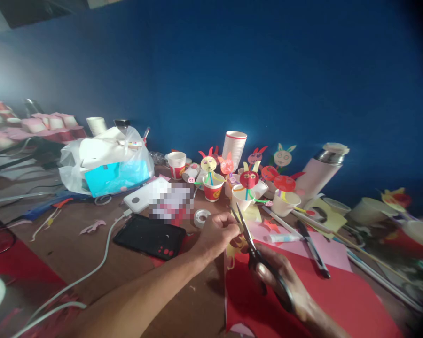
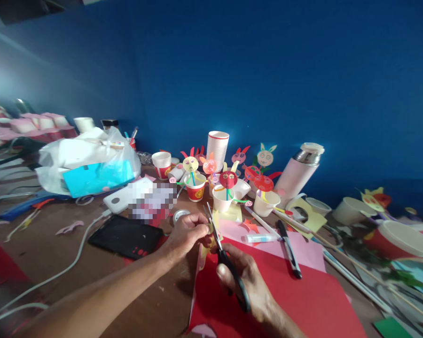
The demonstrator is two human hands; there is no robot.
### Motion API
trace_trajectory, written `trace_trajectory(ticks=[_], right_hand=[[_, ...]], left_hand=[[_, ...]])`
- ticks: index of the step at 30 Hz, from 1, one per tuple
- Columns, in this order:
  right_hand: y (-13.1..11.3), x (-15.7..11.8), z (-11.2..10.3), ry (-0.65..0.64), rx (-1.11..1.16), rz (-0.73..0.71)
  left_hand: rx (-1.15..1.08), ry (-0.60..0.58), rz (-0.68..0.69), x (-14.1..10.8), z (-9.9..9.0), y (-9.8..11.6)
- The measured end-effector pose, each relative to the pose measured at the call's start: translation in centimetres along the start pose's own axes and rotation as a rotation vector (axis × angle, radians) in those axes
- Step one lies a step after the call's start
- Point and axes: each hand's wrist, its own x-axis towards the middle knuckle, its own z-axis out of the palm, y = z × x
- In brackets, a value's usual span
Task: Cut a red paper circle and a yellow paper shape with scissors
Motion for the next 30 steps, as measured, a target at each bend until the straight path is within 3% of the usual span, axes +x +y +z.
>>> trace_trajectory(ticks=[15, 20, 30], right_hand=[[-0.2, 0.1, -0.3, 0.074, -0.034, 0.033], [-1.3, 0.4, -1.7, 0.071, -0.158, 0.165], [-3.2, 0.0, -6.3, -0.047, -0.429, 0.168]], left_hand=[[0.022, 0.012, -0.022, 0.1, -0.1, 0.4], [-0.016, 0.086, -0.042, 0.1, -0.2, 1.0], [-0.022, 0.184, -0.021, 0.9, -0.9, 0.4]])
